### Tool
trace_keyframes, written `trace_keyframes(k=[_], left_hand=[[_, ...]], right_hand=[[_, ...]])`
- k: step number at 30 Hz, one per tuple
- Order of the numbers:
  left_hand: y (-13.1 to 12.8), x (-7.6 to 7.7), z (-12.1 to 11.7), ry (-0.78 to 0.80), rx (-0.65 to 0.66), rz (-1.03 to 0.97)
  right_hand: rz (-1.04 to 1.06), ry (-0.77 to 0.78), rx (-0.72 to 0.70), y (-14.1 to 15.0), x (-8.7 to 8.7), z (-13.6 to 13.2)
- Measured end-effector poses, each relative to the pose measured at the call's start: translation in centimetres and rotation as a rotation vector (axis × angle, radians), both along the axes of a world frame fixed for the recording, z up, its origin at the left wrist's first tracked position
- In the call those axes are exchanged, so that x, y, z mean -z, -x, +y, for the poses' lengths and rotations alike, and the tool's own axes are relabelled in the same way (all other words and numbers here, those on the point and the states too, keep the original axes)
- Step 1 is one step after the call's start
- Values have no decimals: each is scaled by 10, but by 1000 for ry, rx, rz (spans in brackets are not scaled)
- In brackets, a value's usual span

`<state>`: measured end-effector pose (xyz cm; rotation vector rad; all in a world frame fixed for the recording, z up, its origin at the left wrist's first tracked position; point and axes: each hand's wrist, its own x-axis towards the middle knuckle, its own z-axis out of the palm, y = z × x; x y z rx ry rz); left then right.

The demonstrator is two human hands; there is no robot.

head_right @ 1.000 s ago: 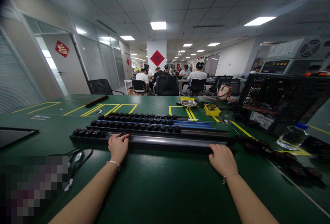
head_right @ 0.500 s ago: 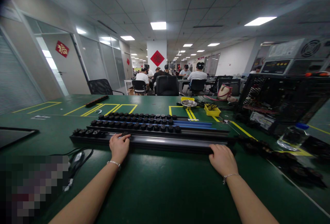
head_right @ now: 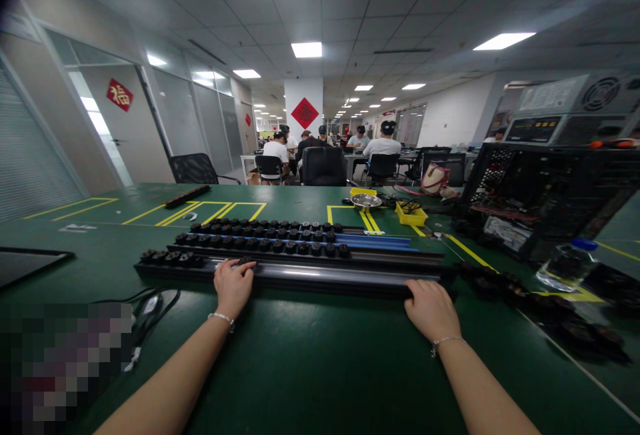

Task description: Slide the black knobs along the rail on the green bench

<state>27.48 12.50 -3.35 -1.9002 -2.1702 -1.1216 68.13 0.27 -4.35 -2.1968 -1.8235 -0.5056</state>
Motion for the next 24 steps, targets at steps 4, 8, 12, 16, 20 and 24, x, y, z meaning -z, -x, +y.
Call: trace_keyframes(k=[4, 8, 12, 16, 20, 24], left_hand=[[0, 0, 0, -3, 16, 20], [0, 0, 0, -8, 28, 31], [-1, 0, 0, -13, 32, 38], [-1, 0, -1, -8, 34, 44], [-2, -1, -1, -4, 56, 52], [-3, -2, -3, 13, 81, 26]], right_hand=[[-2, 11, 6, 0, 0, 0], [-23, 14, -4, 1, -1, 0], [-35, 11, -3, 1, -1, 1], [-24, 12, 2, -1, 1, 2], [-9, 10, 4, -1, 1, 1], [-15, 12, 11, 1, -1, 0]])
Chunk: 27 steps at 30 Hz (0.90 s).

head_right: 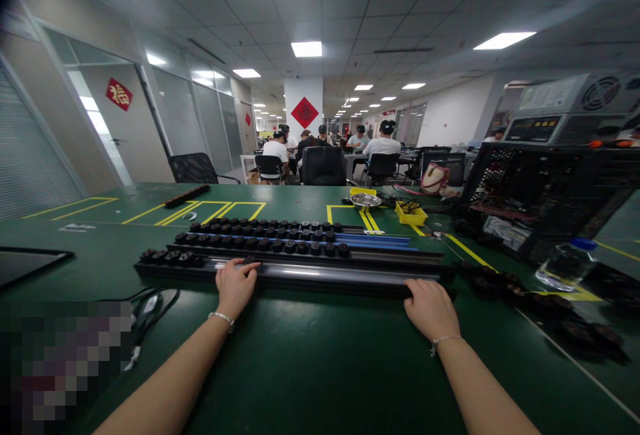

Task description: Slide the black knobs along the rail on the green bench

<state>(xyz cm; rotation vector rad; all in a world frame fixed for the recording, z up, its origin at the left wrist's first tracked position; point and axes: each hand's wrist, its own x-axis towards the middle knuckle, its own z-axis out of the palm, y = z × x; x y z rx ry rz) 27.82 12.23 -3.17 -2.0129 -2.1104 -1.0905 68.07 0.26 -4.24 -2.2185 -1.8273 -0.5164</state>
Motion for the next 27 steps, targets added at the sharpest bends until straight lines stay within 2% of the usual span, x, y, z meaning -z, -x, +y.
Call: trace_keyframes(k=[10, 27], left_hand=[[-1, 3, 0, 6, 63, -26], [-4, -2, -6, 23, 148, 9]], right_hand=[[13, 4, 0, 0, 1, 0], [-13, 6, -7, 0, 1, 0]])
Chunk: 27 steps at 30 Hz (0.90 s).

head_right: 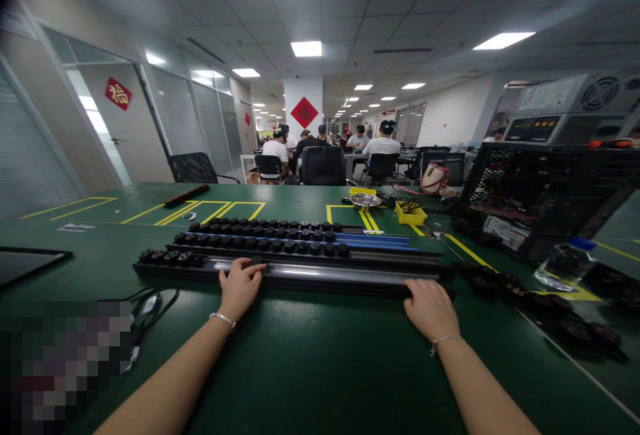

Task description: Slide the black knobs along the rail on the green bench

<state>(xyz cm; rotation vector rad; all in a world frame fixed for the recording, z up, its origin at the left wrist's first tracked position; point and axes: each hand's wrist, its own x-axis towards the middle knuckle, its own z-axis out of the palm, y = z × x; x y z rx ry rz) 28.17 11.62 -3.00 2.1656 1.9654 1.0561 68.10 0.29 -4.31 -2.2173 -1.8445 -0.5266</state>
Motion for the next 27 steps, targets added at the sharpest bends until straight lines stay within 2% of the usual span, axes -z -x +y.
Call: trace_keyframes(k=[12, 27], left_hand=[[-3, 2, -1, -22, 67, 22], [-4, -1, -4, -19, 72, 24]], right_hand=[[8, 2, 10, 4, -4, -3], [-18, -23, -7, 1, -1, -1]])
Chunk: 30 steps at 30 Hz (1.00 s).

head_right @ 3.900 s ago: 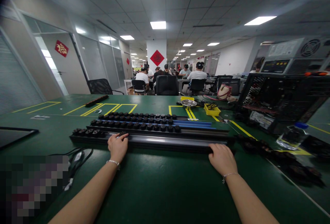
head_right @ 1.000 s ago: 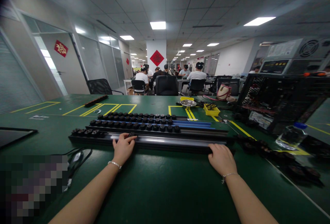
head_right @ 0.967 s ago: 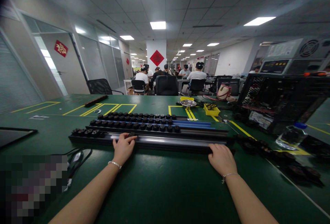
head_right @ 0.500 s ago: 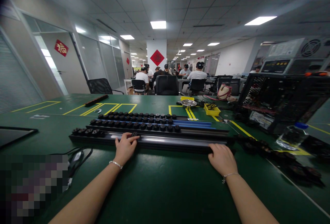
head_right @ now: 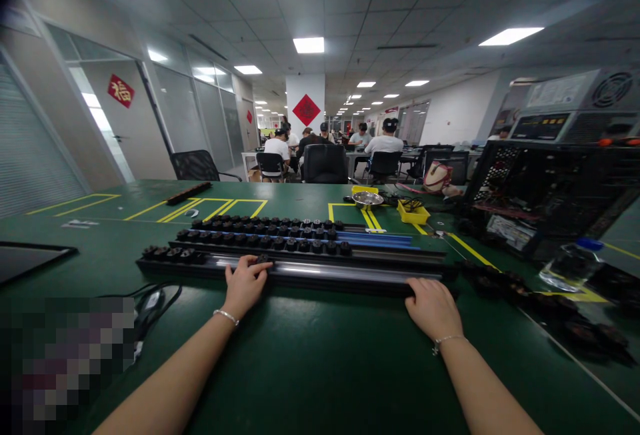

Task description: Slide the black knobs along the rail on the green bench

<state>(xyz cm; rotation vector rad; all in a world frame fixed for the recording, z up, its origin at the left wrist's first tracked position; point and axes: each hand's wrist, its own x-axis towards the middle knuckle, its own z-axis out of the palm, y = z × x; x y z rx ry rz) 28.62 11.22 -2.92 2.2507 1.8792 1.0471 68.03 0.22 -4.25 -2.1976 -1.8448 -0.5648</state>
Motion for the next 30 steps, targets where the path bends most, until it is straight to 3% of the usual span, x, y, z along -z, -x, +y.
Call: trace_keyframes(k=[30], left_hand=[[-4, -2, -4, 3, 59, 56]], right_hand=[[15, 7, -1, 0, 0, 0]])
